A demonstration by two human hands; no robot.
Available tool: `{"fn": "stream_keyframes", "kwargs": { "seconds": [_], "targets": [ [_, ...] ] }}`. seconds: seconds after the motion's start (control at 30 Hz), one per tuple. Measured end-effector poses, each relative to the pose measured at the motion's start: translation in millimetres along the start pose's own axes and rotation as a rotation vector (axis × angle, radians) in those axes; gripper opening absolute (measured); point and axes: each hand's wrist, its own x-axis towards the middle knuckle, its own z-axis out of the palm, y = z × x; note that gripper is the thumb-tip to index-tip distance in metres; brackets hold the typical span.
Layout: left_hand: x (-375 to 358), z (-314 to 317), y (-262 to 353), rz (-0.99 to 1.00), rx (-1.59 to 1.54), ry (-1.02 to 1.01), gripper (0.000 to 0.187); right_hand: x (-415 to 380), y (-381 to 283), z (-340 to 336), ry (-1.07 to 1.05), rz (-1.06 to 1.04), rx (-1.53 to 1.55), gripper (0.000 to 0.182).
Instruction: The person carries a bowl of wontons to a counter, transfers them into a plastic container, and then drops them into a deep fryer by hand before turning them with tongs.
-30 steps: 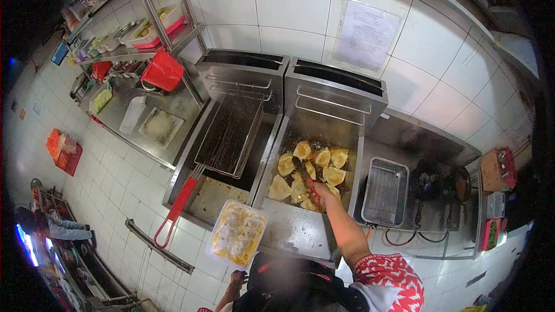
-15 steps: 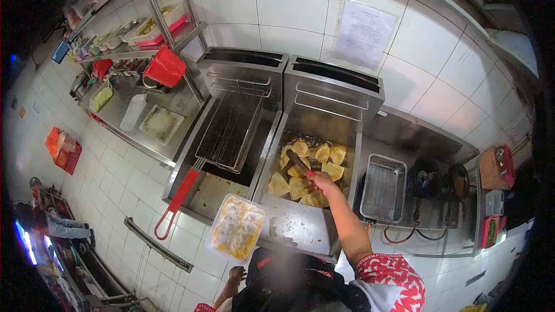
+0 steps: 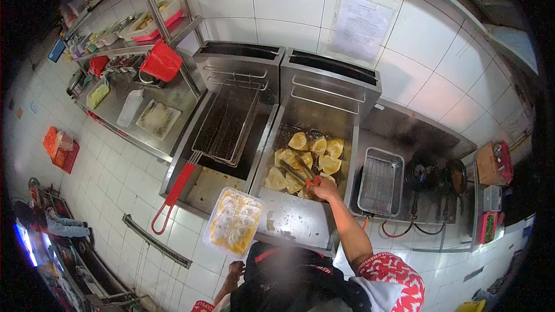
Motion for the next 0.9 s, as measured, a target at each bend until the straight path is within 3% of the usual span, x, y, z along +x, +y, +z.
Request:
{"fn": "stream_keyframes", "kwargs": {
  "seconds": [0.03, 0.1, 0.17, 0.23, 0.3, 0.33, 0.47, 0.57, 0.63, 0.7, 0.77, 0.9],
  "targets": [
    [-2, 0, 3, 0.100, 0.088, 0.003, 0.017, 1, 6, 0, 0.000, 0.003, 0.001, 0.050],
    [30, -8, -25, -0.372, -0.354, 0.052, 0.018, 4, 18, -1, 0.116, 0.206, 0.102, 0.037],
    [30, -6, -26, -0.337, -0.282, 0.056, 0.019, 23, 43, 9, 0.190, 0.089, 0.143, 0.034],
    [29, -7, -29, -0.305, -0.209, 0.063, 0.020, 35, 53, 16, 0.073, 0.363, 0.405, 0.023],
    [33, -9, -30, -0.149, -0.024, -0.099, 0.021, 36, 55, 14, -0.003, 0.389, 0.589, 0.018],
    [32, -9, -29, -0.149, -0.023, -0.097, 0.021, 34, 54, 12, -0.083, 0.416, 0.771, 0.015],
    [20, -10, -30, -0.004, 0.049, -0.140, 0.016, 26, 60, 13, -0.108, 0.467, 0.932, 0.017],
    [29, -12, -38, -0.150, -0.048, -0.100, 0.016, 21, 61, 8, -0.014, 0.352, 0.683, 0.021],
    [36, -14, -42, -0.253, -0.117, -0.066, 0.017, 10, 51, 12, 0.410, 0.004, -0.058, 0.025],
    [39, -16, -39, -0.301, -0.149, -0.046, 0.018, -20, 15, 1, 0.357, 0.099, -0.092, 0.031],
    [44, -16, -33, -0.318, -0.159, -0.034, 0.019, -21, 1, 5, 0.385, 0.018, -0.389, 0.034],
    [47, -17, -31, -0.350, -0.179, -0.008, 0.024, -43, -23, 5, 0.299, 0.030, -0.367, 0.039]
  ]
}}
